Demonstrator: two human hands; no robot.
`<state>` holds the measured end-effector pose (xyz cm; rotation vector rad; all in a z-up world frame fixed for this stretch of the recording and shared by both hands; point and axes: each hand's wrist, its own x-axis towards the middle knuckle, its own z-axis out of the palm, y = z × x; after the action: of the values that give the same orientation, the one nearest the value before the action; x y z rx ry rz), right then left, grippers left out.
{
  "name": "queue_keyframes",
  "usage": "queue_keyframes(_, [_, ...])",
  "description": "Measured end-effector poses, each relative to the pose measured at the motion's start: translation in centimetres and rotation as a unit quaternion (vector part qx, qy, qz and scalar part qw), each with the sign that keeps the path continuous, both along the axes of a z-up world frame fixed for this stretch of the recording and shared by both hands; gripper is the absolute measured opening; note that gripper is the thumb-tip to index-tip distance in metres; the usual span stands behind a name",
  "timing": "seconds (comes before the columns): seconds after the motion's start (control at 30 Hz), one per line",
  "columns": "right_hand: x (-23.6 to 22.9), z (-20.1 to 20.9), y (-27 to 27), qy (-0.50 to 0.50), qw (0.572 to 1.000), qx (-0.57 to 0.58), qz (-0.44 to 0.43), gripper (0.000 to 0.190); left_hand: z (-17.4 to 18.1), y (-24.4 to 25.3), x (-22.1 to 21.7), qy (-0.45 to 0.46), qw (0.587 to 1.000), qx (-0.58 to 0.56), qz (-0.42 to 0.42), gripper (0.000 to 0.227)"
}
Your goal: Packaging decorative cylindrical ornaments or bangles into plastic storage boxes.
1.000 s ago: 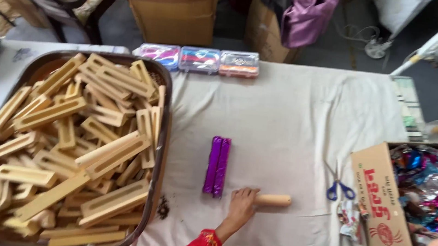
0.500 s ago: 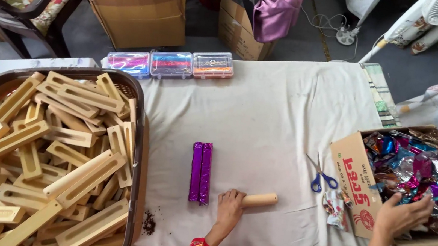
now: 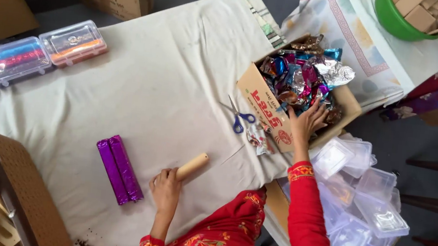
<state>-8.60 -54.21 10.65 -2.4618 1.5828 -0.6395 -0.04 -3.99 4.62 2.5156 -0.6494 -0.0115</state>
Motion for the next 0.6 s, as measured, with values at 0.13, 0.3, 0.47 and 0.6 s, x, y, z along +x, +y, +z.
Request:
queue_keyframes(0.13, [0.3,1.6,-0.9,0.011,0.998,0.018,0.062,0.108,0.8,0.1,0.3,0.027,0.999,0.023,-0.007,0.048])
queue_keyframes(0.3, [0.7,1.3,-1.6,-0.094,0.991,-0.013,0.096,0.065,0.5,-0.4,0.6,0.029,0.999,0.019,0.003,0.048])
queue_keyframes(0.47, [-0.7,0.0,-1.0,-0.14,0.984,-0.035,0.102,0.038,0.5,-0.1,0.5,0.004,0.999,0.031,-0.009,0.044])
queue_keyframes(0.6, [-1.3,-0.8,-1.3,-0.161,0.985,-0.038,0.051,0.047,0.7,0.0,0.5,0.025,0.999,0.044,-0.005,0.046])
